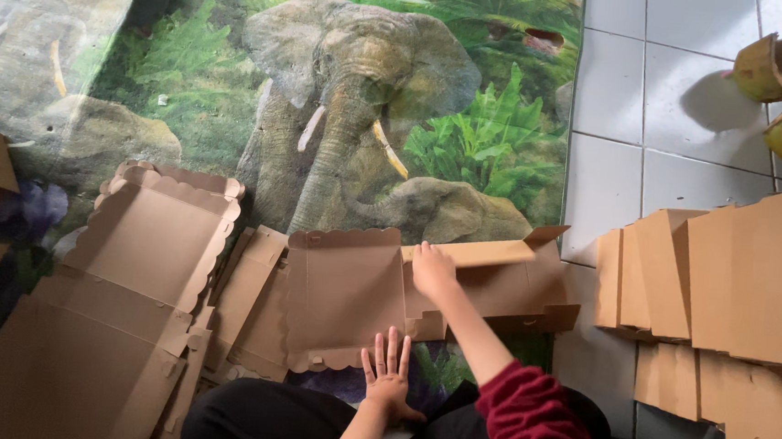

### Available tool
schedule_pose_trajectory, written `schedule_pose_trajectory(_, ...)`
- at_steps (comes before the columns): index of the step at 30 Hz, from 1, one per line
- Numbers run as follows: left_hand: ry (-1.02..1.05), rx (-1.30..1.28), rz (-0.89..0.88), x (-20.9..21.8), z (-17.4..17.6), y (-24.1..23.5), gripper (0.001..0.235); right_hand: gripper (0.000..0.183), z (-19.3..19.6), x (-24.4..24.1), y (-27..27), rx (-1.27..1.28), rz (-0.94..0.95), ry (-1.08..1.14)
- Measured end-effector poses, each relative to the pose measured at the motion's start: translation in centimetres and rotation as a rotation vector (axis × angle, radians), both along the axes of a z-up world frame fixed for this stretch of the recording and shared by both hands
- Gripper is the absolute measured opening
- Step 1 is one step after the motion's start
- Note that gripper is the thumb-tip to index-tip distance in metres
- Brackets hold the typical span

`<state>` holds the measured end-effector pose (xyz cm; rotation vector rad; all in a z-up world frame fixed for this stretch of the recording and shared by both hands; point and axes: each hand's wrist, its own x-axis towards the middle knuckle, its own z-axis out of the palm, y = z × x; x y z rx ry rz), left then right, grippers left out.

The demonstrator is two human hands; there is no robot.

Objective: The person sits on the floor and assembles a flat cardboard box by folding its sides and tucking the flaps into place. They handle multiple cardboard pieces, folding and pressing them to form the box structure.

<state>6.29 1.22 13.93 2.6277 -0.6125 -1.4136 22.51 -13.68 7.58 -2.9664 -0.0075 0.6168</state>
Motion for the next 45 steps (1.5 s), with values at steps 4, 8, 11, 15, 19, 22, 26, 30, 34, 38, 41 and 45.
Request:
schedule_pose_trajectory(4,-0.001,0.036,-0.003,-0.1,0.8,-0.3,0.138,0.071,-0.7,-3.8,1.3,-0.015,-0.011,0.182)
schedule_pose_trajectory(8,-0.001,0.074,-0.012,0.1,1.5,-0.4,0.137,0.073,-1.1,-4.5,1.4,0.01,-0.055,0.114)
schedule_pose_trajectory(11,0.001,0.069,-0.01,0.1,1.3,-0.4,0.136,0.08,-1.5,-4.0,0.7,0.132,-0.113,0.093)
schedule_pose_trajectory(15,-0.014,0.048,-0.005,-0.2,-0.3,-0.1,0.138,0.076,-1.3,-2.8,0.9,0.148,-0.187,0.127)
schedule_pose_trajectory(19,-0.034,0.015,0.006,-0.4,-1.5,-0.1,0.139,0.068,-4.6,-2.2,2.2,-0.032,-0.233,0.058)
schedule_pose_trajectory(22,-0.043,0.011,-0.005,-0.6,-1.9,0.1,0.14,0.066,-7.9,-2.1,3.5,-0.193,-0.241,-0.006)
schedule_pose_trajectory(26,0.004,0.009,0.002,0.0,-0.1,0.1,0.138,0.063,-14.3,-2.2,4.7,-0.27,-0.246,-0.19)
schedule_pose_trajectory(30,0.018,0.012,0.002,0.1,-0.2,0.1,0.137,0.064,-8.8,-2.7,5.0,-0.151,-0.176,-0.003)
schedule_pose_trajectory(34,0.0,0.018,0.0,-0.1,-0.5,0.0,0.139,0.064,-7.5,-2.5,3.7,-0.091,-0.065,-0.023)
schedule_pose_trajectory(38,-0.004,-0.001,0.009,-0.1,0.2,0.2,0.138,0.072,-8.6,-0.1,2.3,0.044,-0.079,0.078)
schedule_pose_trajectory(41,0.01,0.023,-0.003,0.0,0.8,0.0,0.138,0.079,-7.5,0.0,2.5,0.099,-0.104,0.098)
schedule_pose_trajectory(45,-0.058,0.013,-0.011,-0.5,-1.2,0.0,0.139,0.08,-5.3,-2.5,2.9,0.083,-0.071,0.063)
